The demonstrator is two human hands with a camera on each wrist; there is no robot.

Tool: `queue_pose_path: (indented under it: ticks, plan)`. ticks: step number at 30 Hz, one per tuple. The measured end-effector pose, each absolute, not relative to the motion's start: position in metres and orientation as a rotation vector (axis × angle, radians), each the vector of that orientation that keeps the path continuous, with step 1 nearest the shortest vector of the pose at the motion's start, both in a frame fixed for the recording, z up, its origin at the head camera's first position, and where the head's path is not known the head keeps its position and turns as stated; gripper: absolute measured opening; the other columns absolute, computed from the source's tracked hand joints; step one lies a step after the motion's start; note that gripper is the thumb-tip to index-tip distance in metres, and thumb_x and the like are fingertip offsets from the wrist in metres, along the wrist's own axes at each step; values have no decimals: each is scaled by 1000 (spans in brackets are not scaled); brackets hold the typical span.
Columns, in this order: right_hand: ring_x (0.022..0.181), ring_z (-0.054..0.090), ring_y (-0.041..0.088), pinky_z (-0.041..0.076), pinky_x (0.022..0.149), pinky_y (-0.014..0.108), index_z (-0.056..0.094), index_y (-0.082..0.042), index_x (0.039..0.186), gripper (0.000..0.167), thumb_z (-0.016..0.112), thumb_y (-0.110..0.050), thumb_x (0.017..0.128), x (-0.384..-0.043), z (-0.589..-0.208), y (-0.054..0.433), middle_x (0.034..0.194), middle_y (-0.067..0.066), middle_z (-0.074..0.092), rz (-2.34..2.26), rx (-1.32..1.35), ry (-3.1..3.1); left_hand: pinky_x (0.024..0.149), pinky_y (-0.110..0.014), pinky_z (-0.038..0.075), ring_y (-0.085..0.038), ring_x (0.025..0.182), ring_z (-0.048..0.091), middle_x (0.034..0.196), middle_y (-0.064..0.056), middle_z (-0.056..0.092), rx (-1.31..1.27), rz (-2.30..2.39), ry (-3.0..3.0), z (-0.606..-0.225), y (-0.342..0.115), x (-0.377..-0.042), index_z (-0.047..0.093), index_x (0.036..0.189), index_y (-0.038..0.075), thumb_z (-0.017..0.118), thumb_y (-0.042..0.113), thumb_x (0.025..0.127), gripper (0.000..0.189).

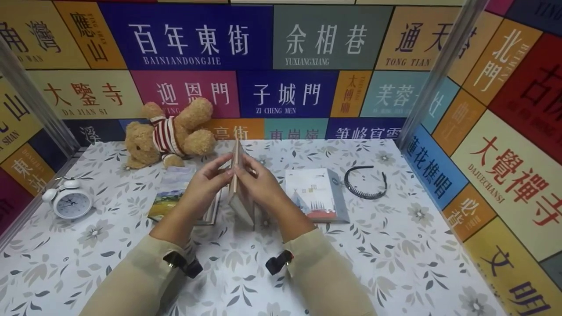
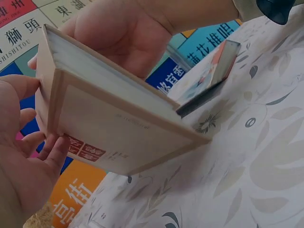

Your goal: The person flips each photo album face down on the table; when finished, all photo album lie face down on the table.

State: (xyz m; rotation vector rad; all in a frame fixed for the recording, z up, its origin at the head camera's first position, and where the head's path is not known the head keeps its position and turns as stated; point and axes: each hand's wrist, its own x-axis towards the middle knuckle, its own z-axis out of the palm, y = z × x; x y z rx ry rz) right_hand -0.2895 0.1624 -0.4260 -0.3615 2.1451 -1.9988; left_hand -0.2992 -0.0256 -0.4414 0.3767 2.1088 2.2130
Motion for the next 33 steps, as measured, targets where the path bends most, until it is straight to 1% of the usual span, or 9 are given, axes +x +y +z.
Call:
queue_pose_path:
  ticks: [2,6,11,13,16,22,26,30,33]
  plan:
    - [156,44,32,41,128,51,31,-20,170,63,52,-37,114,-289,-424,163,171,12,36,-2015,-356,2126,107,-35,56,-25,136,60,162,-4,54,384,2202,2121,-440,-25,-299,54,159,18,73,23,102,60]
    - [156,44,33,44,125,55,30,-22,171,64,54,-34,113,-290,-422,166,172,12,35,-2027,-316,2107,110,-38,56,-26,142,56,166,-1,50,373,2198,2102,-440,-23,-299,53,160,19,76,23,99,65]
    - [156,44,34,48,120,60,32,-24,170,65,58,-29,111,-293,-421,173,174,8,32,-2024,-263,2106,108,-40,59,-29,146,55,160,-8,56,332,2213,2053,-443,-23,-300,50,161,21,79,20,96,71]
    - [155,45,34,50,117,60,34,-25,169,64,59,-27,110,-295,-420,174,174,6,33,-2016,-238,2107,107,-41,59,-30,145,55,157,-11,58,326,2219,2048,-443,-23,-300,50,161,20,79,19,95,72]
    - [153,48,32,53,115,58,38,-25,168,62,59,-24,109,-297,-421,176,173,4,35,-1998,-202,2114,109,-41,59,-29,146,55,156,-11,59,314,2224,2059,-444,-23,-301,50,161,19,79,18,94,73]
    - [148,54,31,57,111,55,40,-24,167,63,61,-22,108,-298,-424,176,173,3,37,-1941,-158,2139,117,-45,53,-27,147,55,162,-9,54,312,2181,2086,-448,-26,-303,45,163,10,76,19,98,72]
    - [147,55,31,57,112,55,39,-24,167,63,61,-21,108,-299,-425,176,173,3,37,-1940,-159,2135,118,-48,51,-28,145,57,161,-10,54,289,2116,2081,-449,-26,-302,45,164,14,72,27,101,69]
    - [147,55,34,57,111,56,36,-22,168,64,58,-17,108,-300,-427,176,172,5,37,-2003,-161,2079,116,-48,52,-28,142,58,154,-11,60,278,2095,2110,-447,-26,-300,49,162,20,71,30,102,65]
    - [139,63,33,61,105,50,36,-20,168,65,56,-14,107,-302,-430,176,171,5,39,-2024,-145,2101,115,-48,52,-29,141,58,152,-13,61,318,2082,2189,-446,-25,-300,53,159,19,70,28,102,60]
